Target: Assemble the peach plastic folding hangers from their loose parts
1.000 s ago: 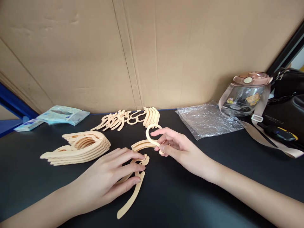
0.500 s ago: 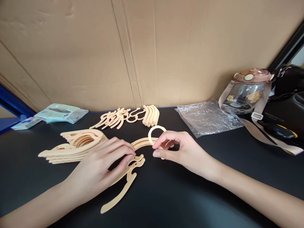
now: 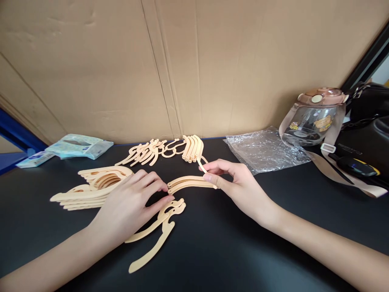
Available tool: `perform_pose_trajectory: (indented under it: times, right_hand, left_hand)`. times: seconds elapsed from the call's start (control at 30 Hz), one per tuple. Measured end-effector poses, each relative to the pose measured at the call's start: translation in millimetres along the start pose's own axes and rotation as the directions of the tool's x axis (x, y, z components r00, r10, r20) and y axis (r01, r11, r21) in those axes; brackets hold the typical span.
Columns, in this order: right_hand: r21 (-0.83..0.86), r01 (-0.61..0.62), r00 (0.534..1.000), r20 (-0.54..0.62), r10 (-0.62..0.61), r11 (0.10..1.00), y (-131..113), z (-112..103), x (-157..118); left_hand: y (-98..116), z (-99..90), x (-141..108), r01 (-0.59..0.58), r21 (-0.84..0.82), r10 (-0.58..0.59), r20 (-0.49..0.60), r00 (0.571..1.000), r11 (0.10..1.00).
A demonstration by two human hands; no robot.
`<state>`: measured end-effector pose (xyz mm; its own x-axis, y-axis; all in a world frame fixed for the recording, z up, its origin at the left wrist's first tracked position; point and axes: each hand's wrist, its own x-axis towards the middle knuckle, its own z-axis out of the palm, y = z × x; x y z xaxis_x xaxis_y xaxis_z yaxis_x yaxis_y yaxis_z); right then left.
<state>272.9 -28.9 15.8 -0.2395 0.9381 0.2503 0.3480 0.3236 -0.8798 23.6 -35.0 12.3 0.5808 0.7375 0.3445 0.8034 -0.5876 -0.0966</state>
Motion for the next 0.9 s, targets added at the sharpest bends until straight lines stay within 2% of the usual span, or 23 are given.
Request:
perform_pose_trajectory:
  times: [0.13, 0.27, 0.37, 0.47, 0.57, 0.67, 0.77, 0.9]
  right_hand:
    - [0.014, 0.021, 1.0, 0.002, -0.022, 1.0, -2.8, 0.9, -1.3]
    - [0.047, 0.026, 0.999, -0.036, -0.025, 0.999, -4.3, 0.2, -2.1]
    - [0.082, 0.007, 0.999, -0.04, -0.004, 0.997, -5.4, -0.4, -1.2]
    - [0.128, -0.025, 1.0, -0.004, 0.026, 0.991, -5.5, -0.1, 0.2]
    - [0.166, -0.039, 0.998, 0.048, 0.032, 0.985, -4.4, 0.6, 1.2]
    - [0.221, -0.071, 0.992, 0.116, 0.046, 0.973, -3.5, 1.4, 1.2]
    - [0.263, -0.102, 0.984, 0.167, 0.059, 0.959, -3.0, 2.3, 0.8]
    - [0.301, -0.101, 0.975, 0.217, 0.035, 0.948, -1.9, 3.1, 0.4]
  left_hand:
    - [3.6, 3.1, 3.9, 0.034, -0.023, -0.035, -0.03, 0.999, 0.999]
    - [9.6, -2.5, 5.9, 0.176, -0.148, -0.192, -0.098, 0.977, 0.973]
    - [12.4, -9.9, 6.0, 0.27, -0.284, -0.312, -0.116, 0.943, 0.92]
    - [13.1, -15.1, 5.5, 0.313, -0.475, -0.375, -0.038, 0.926, 0.822]
    - [13.9, -17.6, 5.5, 0.326, -0.718, -0.379, 0.093, 0.921, 0.615]
    - [15.2, -19.5, 6.4, 0.334, -0.883, -0.34, 0.22, 0.914, 0.328]
    - [15.1, -20.3, 6.8, 0.361, -0.929, -0.288, 0.325, 0.901, 0.081]
    - [12.5, -16.9, 5.0, 0.395, -0.903, -0.207, 0.424, 0.882, -0.167]
